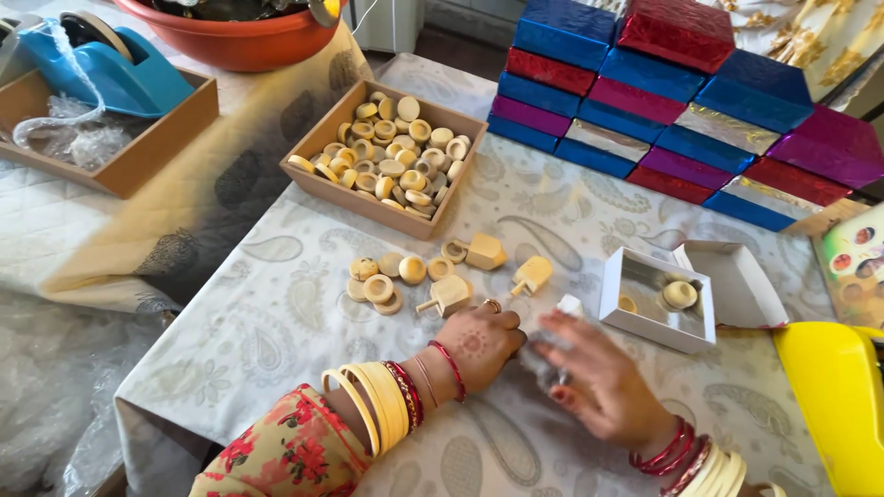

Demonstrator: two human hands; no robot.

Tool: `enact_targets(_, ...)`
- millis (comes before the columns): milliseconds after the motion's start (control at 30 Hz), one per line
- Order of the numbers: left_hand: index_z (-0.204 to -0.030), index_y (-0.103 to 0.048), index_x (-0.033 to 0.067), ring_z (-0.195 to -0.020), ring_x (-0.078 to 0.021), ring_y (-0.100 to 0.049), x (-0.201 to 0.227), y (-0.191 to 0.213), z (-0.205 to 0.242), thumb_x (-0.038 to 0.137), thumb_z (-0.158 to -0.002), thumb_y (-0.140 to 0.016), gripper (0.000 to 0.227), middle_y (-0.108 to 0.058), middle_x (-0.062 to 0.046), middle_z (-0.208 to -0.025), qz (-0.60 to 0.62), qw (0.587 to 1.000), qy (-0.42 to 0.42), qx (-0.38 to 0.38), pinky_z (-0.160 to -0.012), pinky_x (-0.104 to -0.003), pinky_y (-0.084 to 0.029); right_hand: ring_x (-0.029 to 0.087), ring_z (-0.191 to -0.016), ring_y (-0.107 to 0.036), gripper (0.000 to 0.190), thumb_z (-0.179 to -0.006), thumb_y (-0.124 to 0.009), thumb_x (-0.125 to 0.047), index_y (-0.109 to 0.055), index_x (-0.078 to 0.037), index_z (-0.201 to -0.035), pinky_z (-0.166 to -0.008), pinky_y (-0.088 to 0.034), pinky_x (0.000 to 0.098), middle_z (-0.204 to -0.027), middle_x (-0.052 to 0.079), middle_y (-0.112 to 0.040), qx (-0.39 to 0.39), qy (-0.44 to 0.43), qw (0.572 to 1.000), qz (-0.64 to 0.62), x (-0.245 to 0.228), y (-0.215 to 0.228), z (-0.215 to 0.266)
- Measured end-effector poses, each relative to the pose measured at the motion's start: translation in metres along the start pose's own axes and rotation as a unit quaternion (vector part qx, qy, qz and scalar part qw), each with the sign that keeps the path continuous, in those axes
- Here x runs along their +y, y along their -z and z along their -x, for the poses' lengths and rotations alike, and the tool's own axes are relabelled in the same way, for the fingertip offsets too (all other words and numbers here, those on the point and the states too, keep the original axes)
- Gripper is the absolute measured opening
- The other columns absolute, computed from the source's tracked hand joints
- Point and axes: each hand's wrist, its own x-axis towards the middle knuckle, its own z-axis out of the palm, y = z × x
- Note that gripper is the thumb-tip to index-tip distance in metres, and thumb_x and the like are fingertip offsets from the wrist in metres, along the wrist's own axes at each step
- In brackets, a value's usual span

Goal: Sorting wooden caps/stoppers and packing them into small gift boxes and containers.

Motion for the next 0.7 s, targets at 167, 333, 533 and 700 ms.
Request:
enact_targets(167, -0.102, -0.071, 0.015, -0.101, -0.0318, -0.067, -0.006, -0.003, -0.002, 0.016, -0.09, -0.061, 0.016, -0.069, -0.006, -0.105, 0.044, 0.997, 0.039, -0.056, -0.083, -0.046, -0.055, 0.03, -0.131, -0.062, 0.038, -0.085, -0.075, -0.008, -0.073, -0.009, -0.122, -0.101, -0.051, 0.0366, -0.144, 0.012, -0.063, -0.114, -0.118, 0.98, -0.114, 0.037, -0.026, 0.025)
enact_targets(333, -0.11, -0.067, 0.0137, -0.101, -0.0343, -0.067, -0.009, 0.003, -0.004, 0.016, -0.087, -0.061, 0.024, -0.07, -0.009, -0.103, 0.039, 0.992, 0.05, -0.111, -0.081, -0.048, -0.054, 0.026, -0.13, -0.063, 0.041, -0.081, -0.076, -0.006, -0.073, -0.011, -0.122, -0.099, -0.055, 0.0355, -0.145, 0.009, -0.063, -0.107, -0.167, 0.972, -0.129, 0.032, -0.033, 0.031)
enact_targets(533, -0.105, -0.069, 0.0132, -0.099, -0.0362, -0.068, -0.011, 0.008, -0.006, 0.02, -0.089, -0.061, 0.019, -0.073, -0.012, -0.096, 0.075, 0.986, -0.021, -0.149, -0.083, -0.049, -0.053, 0.026, -0.122, -0.067, 0.04, -0.077, -0.069, 0.002, -0.075, -0.011, -0.114, -0.099, -0.056, 0.0376, -0.128, 0.008, -0.072, -0.074, -0.084, 0.99, 0.091, 0.02, -0.021, 0.04)
enact_targets(700, -0.097, -0.069, 0.0117, -0.096, -0.0364, -0.068, -0.017, 0.012, -0.005, 0.022, -0.091, -0.062, 0.014, -0.073, -0.013, -0.093, 0.076, 0.987, -0.001, -0.141, -0.084, -0.049, -0.052, 0.016, -0.084, -0.079, 0.023, -0.088, -0.078, -0.012, -0.081, -0.015, -0.111, -0.076, -0.063, 0.029, -0.111, 0.0, -0.083, -0.052, -0.36, 0.931, -0.037, 0.022, -0.006, 0.035)
